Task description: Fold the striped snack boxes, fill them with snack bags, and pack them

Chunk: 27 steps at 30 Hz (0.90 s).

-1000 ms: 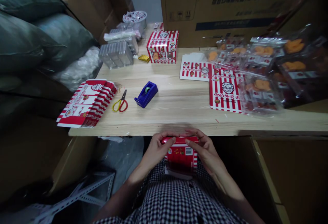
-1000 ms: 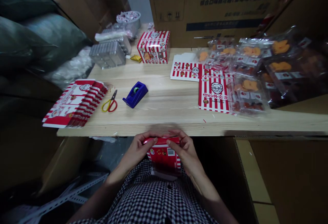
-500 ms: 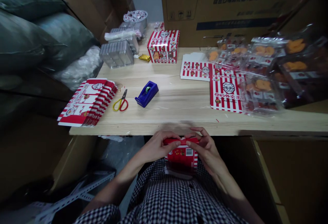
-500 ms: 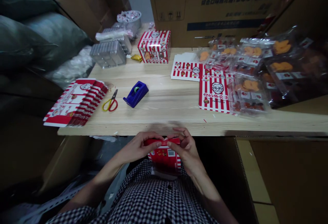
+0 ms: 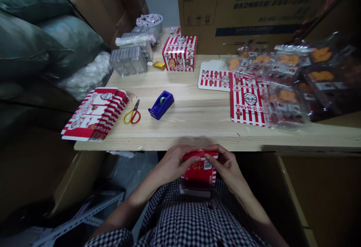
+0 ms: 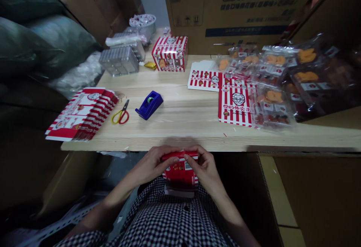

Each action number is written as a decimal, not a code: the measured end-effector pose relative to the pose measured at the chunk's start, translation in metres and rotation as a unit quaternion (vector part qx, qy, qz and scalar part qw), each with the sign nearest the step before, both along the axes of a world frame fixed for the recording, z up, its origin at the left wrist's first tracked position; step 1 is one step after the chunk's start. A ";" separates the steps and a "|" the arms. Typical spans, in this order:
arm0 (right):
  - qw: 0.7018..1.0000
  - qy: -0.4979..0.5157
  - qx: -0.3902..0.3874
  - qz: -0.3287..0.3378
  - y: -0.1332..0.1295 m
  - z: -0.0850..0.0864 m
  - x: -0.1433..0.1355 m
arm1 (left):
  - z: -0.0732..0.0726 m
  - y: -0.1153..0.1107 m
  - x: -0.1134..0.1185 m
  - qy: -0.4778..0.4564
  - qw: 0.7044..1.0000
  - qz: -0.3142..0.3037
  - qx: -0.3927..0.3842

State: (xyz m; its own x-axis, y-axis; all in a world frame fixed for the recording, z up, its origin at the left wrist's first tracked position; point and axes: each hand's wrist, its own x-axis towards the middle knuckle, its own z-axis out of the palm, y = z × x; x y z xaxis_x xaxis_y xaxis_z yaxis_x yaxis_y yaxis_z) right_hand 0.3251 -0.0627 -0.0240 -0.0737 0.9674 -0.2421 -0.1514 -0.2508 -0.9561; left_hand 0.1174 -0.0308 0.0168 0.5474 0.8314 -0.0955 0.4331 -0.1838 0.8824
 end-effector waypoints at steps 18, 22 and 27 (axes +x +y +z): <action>1.000 0.013 -0.017 -0.007 0.001 0.005 -0.008 | -0.002 0.007 -0.008 0.024 1.000 -0.001 -0.012; 0.999 0.038 -0.037 -0.004 0.000 0.006 -0.010 | -0.003 0.008 -0.009 0.000 0.998 -0.003 -0.068; 0.998 0.035 -0.044 0.006 -0.001 0.004 -0.011 | -0.007 0.008 -0.014 -0.031 0.992 0.011 -0.121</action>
